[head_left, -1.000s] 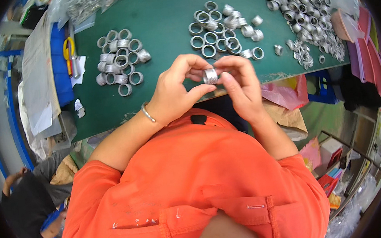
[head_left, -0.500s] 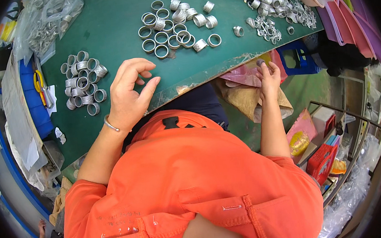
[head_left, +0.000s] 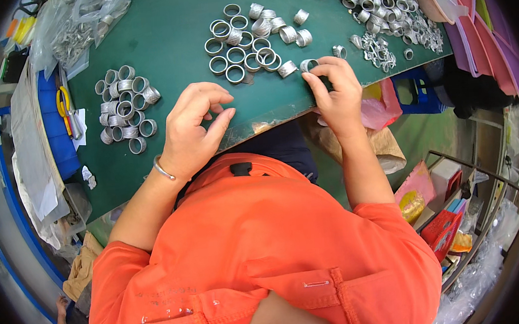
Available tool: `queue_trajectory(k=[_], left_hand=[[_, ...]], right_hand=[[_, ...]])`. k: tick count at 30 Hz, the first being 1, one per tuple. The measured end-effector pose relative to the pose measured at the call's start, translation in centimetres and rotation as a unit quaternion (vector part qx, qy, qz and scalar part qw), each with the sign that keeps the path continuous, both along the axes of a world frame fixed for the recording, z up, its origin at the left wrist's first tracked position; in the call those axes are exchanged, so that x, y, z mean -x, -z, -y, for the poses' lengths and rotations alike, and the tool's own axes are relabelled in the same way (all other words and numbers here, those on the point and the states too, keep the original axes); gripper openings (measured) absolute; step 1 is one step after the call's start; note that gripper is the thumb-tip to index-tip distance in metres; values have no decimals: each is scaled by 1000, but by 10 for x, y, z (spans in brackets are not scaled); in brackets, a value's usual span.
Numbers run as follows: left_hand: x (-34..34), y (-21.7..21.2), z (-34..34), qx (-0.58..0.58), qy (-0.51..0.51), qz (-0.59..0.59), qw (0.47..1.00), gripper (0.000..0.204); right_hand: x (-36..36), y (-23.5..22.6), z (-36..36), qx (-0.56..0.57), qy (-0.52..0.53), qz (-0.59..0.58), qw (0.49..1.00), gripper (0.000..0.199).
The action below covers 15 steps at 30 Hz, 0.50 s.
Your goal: The person sorts metal fittings by hand, picking them up from a large pile and grouping them into smaller clusters on a green workbench.
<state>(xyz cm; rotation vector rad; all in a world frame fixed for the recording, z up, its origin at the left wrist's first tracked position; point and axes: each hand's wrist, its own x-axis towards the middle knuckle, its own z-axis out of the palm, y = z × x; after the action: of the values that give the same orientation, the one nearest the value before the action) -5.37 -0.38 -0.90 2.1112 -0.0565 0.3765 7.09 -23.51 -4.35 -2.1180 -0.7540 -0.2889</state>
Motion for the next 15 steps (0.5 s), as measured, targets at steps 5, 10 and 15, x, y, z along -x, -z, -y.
queue_trajectory(k=[5,10,15], left_hand=[[1,4,4,111,-8,-68,991,20],[-5,1,17,386,52,-201,899,35],[-8,5,26,416,74,-119,898,52]], right_hand=[[26,-4,-10,-337,-109,-285,891,32],[45,-10,-25,-373,-187,-287,862,46],[56,-19,-38,-225,-214,-152,938,35]])
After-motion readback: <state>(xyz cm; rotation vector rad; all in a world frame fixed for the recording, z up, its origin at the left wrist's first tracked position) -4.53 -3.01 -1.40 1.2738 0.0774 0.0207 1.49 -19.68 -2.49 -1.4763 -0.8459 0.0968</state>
